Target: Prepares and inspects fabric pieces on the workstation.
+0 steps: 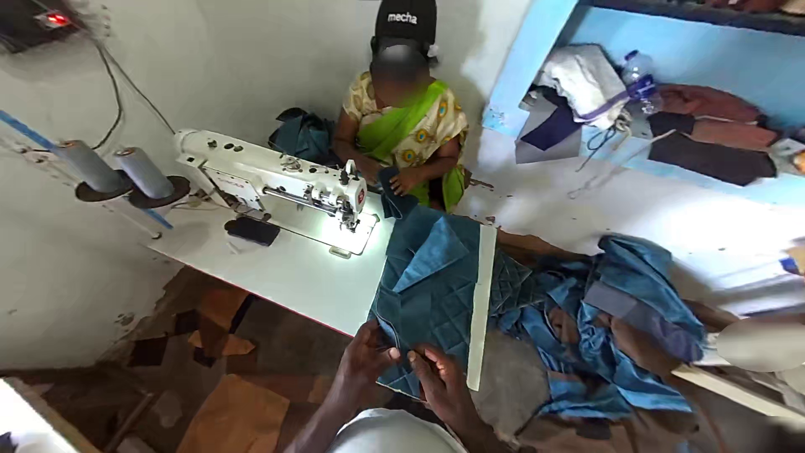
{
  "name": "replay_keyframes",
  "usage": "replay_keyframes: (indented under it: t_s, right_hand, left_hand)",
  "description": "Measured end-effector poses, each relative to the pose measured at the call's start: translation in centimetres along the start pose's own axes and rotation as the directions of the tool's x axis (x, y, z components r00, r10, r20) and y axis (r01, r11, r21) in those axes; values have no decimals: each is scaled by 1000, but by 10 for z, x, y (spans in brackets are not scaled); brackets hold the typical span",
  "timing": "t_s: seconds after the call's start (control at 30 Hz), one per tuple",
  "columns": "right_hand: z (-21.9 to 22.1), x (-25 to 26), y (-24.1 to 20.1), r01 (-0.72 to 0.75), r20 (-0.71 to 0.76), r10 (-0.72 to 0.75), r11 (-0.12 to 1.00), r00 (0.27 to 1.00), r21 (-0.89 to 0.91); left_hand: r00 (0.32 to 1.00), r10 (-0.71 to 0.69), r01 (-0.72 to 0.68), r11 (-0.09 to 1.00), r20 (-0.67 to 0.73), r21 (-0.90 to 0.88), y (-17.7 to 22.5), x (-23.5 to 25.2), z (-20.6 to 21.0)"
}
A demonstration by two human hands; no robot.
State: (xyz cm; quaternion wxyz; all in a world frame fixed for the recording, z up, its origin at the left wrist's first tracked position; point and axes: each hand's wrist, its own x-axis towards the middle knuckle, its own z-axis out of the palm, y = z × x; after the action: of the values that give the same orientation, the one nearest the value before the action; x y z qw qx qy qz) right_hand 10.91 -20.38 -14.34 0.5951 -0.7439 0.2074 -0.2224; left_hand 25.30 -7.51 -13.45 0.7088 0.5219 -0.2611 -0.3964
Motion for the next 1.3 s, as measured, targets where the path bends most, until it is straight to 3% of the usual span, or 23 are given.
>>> replay_keyframes:
  t_s: [0.07,0.17,0.4,0.5,0.63,0.9,1.07,1.17,1.3]
  right_hand:
    - [3,8,-9,5,60,-8,999,998,50]
    - [3,17,-20,-48,129,31,991,991,128]
    - [-18,26,-23,-282,238,210,900,948,332]
    - [-23,25,-27,-277,266,186,888,946,367]
    - [-28,27,-29,-276,245,199,898,949,341]
    - [-43,26,-36,-211,227,159,951,961,227]
    - [-78,44,-52,-11,156,-4,996,988,92]
    - [-124,65,-77,84,62,-78,991,995,-104]
    - [-218,105,-130,126,-104,-205,855,973,-503]
  left_hand:
    - [995,30,-18,993,-95,121,4,1,1]
    - [989,69,-24,947,-131,321,9,0,3]
    - [993,104,-48,801,-60,597,13,-6,18]
    - [996,89,-57,660,-3,749,20,-5,27]
    - [987,127,-153,568,97,809,18,-1,32]
    - [974,19,-200,531,224,824,24,11,46]
    - [916,-190,-247,426,354,870,67,53,63]
    - [894,-97,-349,465,438,814,100,93,62]
    - [908,110,-414,363,403,835,165,164,63]
